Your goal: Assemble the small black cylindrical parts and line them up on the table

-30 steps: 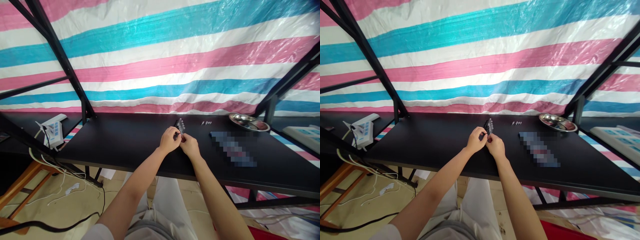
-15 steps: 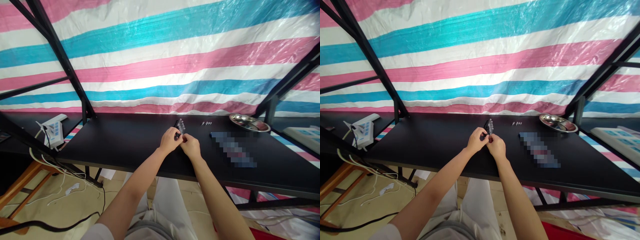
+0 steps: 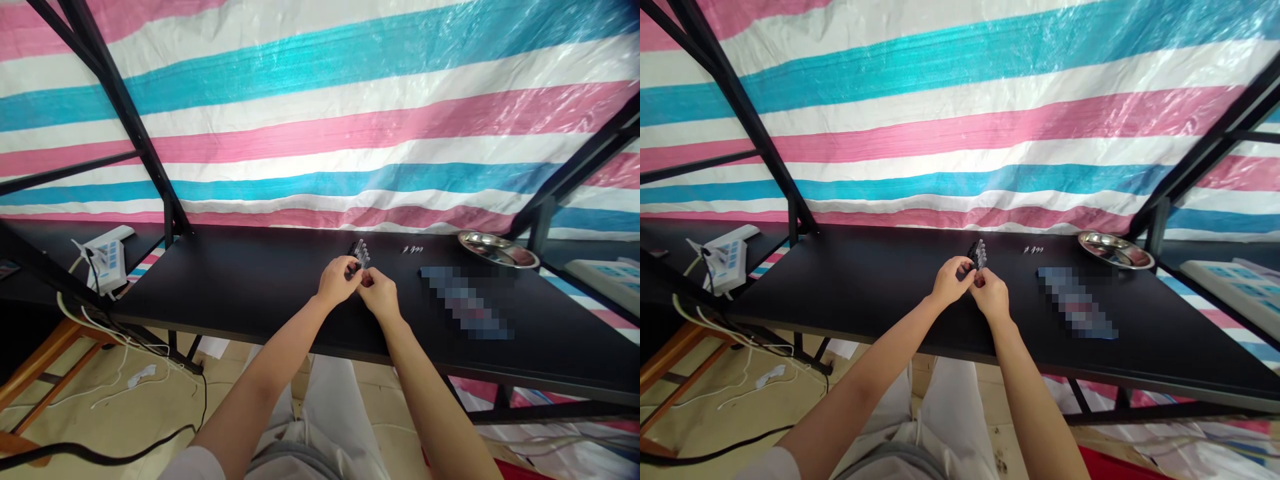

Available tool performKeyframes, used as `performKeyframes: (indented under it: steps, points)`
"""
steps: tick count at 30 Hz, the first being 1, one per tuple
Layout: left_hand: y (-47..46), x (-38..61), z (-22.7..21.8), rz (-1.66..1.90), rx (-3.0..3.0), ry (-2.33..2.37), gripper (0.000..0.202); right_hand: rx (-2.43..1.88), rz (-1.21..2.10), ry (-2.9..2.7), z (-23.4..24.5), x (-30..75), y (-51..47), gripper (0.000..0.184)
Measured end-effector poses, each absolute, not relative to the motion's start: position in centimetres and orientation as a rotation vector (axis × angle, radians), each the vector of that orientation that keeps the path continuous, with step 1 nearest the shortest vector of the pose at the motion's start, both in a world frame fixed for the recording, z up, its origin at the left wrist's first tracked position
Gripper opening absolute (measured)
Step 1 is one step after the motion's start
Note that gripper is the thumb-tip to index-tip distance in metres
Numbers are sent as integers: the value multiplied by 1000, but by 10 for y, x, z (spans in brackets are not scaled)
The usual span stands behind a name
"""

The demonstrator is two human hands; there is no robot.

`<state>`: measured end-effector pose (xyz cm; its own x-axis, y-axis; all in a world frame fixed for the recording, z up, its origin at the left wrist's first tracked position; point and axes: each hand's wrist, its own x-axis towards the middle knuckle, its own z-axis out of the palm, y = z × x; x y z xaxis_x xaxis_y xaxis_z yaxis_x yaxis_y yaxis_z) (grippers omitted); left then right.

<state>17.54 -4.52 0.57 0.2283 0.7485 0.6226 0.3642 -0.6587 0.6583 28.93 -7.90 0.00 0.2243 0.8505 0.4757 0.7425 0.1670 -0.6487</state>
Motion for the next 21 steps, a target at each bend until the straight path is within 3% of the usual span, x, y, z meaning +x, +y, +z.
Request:
performKeyframes:
  steps: [5,13,21]
  points:
    - [-41,169,5,1295,2029,1031,8,-1544,123,-1604,-2,289,-79,26]
    - [-41,118,23,1179,2223,975,12,-1289,-157,-1946,5,269,-73,24]
    - [-18,39,37,1144,2296,1262,16,-1163,-202,-2124,22,207,-39,22]
